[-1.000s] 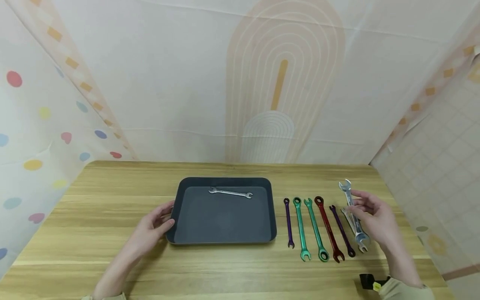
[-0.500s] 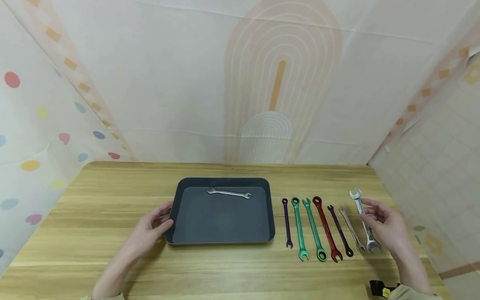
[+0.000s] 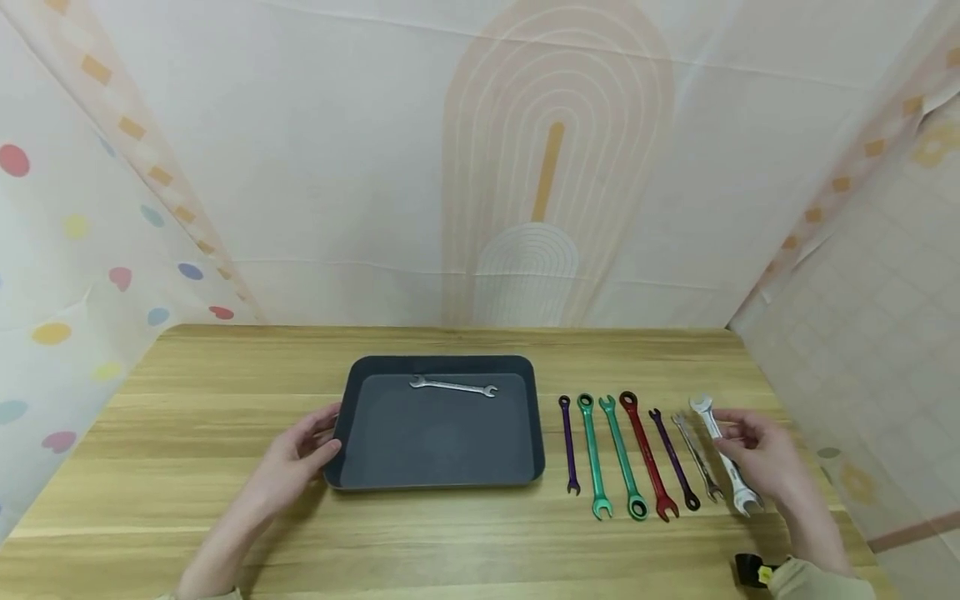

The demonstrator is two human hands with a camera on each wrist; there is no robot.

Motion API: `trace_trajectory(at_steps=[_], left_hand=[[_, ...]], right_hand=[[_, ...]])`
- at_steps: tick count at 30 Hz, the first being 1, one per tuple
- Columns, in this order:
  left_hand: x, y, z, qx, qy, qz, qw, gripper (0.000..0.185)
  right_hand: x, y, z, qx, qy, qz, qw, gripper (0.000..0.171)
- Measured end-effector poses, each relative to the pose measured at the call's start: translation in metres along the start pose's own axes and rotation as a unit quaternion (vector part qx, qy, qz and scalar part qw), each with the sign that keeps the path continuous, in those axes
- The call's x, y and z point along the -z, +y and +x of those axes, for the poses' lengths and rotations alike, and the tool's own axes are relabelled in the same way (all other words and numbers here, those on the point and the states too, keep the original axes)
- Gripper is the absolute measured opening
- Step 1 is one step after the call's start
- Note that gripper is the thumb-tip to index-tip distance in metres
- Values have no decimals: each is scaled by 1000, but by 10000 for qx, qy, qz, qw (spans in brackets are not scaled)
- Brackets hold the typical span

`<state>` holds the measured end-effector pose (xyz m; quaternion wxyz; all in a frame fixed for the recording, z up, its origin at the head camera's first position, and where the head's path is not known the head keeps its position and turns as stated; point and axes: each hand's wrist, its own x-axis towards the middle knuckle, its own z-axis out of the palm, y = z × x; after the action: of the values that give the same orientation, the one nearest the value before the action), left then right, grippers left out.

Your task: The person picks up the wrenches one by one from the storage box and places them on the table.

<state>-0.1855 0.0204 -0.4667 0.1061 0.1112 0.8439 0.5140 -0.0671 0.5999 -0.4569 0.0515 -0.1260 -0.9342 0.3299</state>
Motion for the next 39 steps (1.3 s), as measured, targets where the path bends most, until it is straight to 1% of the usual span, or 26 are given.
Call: trace_trajectory(at_steps=[4,8,13,19,25,34,39], left_hand=[[0,0,-1,-8,19,-2,10000,56],[0,0,-1,-12,31,6,10000,56],[1,-1,0,8,21,10,10000,55],[1,-4,-1,-41,11,98,9999,55],[2,-3,-1,-136,81,105,9998,55],[1,-3,-1,-58,4,148,9999,55],[0,-3,0,-68,28,150,9999,54]], right_hand=[[-2,3,3,-24,-149,-156,9998,46],[-3,4,6,-121,-362,-121,9992,45],[-4,3,12,-211,-529,-52,9984,47],[-7,1,16,-223,-595,-45,9980,45],[-6,1,17,-171,-556,-197,9981,43],[-5,0,18,-115,-619,-442,9970,43],[-3,1,19,-173,-614,-578,9963,42]])
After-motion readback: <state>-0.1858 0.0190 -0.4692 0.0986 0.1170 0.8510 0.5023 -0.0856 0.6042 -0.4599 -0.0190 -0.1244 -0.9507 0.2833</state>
